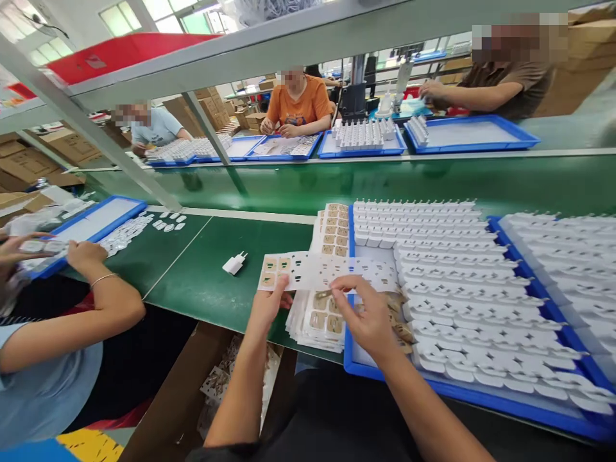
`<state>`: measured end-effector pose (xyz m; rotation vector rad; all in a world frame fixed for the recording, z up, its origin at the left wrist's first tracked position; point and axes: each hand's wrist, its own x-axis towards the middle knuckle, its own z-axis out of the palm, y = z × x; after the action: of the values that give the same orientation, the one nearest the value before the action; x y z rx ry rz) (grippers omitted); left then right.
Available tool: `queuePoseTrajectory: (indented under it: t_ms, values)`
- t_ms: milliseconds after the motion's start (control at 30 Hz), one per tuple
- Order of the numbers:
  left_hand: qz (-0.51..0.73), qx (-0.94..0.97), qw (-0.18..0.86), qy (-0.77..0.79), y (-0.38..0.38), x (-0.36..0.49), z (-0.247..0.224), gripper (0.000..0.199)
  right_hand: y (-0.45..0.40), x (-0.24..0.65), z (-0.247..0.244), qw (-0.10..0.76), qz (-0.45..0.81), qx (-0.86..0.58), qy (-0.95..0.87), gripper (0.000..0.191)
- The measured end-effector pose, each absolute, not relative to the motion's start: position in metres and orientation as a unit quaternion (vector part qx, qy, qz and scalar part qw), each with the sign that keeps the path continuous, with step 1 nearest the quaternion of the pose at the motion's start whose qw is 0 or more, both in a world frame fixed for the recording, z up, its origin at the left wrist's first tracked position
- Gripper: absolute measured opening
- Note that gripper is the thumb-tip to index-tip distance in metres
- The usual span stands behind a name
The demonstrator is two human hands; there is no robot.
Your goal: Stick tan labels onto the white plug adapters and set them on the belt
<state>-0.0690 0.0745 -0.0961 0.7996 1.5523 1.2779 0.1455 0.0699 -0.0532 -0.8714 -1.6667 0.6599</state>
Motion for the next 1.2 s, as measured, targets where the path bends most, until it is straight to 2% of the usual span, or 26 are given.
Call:
queuePoseTrajectory:
  t_ms: [67,167,233,400,433,533,633,700,767,867,1033,1200]
  values:
    - [0.449,0.353,0.519,0.636,0.069,-0.085,-0.095,0.055,0.061,0.152,-0.059,0.515,0.294,-0.368,-0.716,0.009]
    - [0.282,0.451,0.605,0.592,0.057,-0.1,-0.083,0.067,0.046,0.156,-0.066,0.5,0.297,-0.364,-0.728,0.008]
    - [0.222,0.532,0.61,0.544,0.051,-0.096,-0.072,0.065,0.035,0.157,-0.067,0.483,0.309,-0.342,-0.744,0.01]
    - [0.318,0.689,0.419,0.499,0.055,-0.022,-0.056,0.025,0.002,0.171,-0.052,0.433,0.374,-0.211,-0.792,0.011]
    - [0.321,0.729,0.39,0.462,0.057,-0.001,-0.056,0.024,-0.004,0.176,-0.047,0.431,0.382,-0.193,-0.794,0.01]
    - [0.283,0.843,0.319,0.328,0.056,0.057,-0.064,0.04,-0.021,0.195,-0.036,0.425,0.394,-0.181,-0.795,0.01]
    - [0.236,0.894,0.249,0.287,0.047,0.097,-0.079,0.055,-0.033,0.22,-0.032,0.429,0.406,-0.205,-0.78,0.017]
    - [0.221,0.901,0.221,0.301,0.04,0.111,-0.088,0.05,-0.039,0.237,-0.034,0.444,0.413,-0.233,-0.76,0.023]
    - [0.243,0.889,0.226,0.317,0.036,0.115,-0.093,0.036,-0.042,0.253,-0.04,0.461,0.417,-0.267,-0.737,0.027]
    - [0.328,0.821,0.33,0.33,0.039,0.103,-0.089,0.028,-0.043,0.271,-0.051,0.504,0.412,-0.308,-0.694,0.024]
    - [0.456,0.514,0.625,0.37,0.057,0.064,-0.079,0.037,-0.032,0.27,-0.064,0.553,0.411,-0.342,-0.64,0.007]
    - [0.477,0.337,0.745,0.323,0.056,0.038,-0.083,0.054,-0.013,0.236,-0.064,0.552,0.436,-0.357,-0.614,0.008]
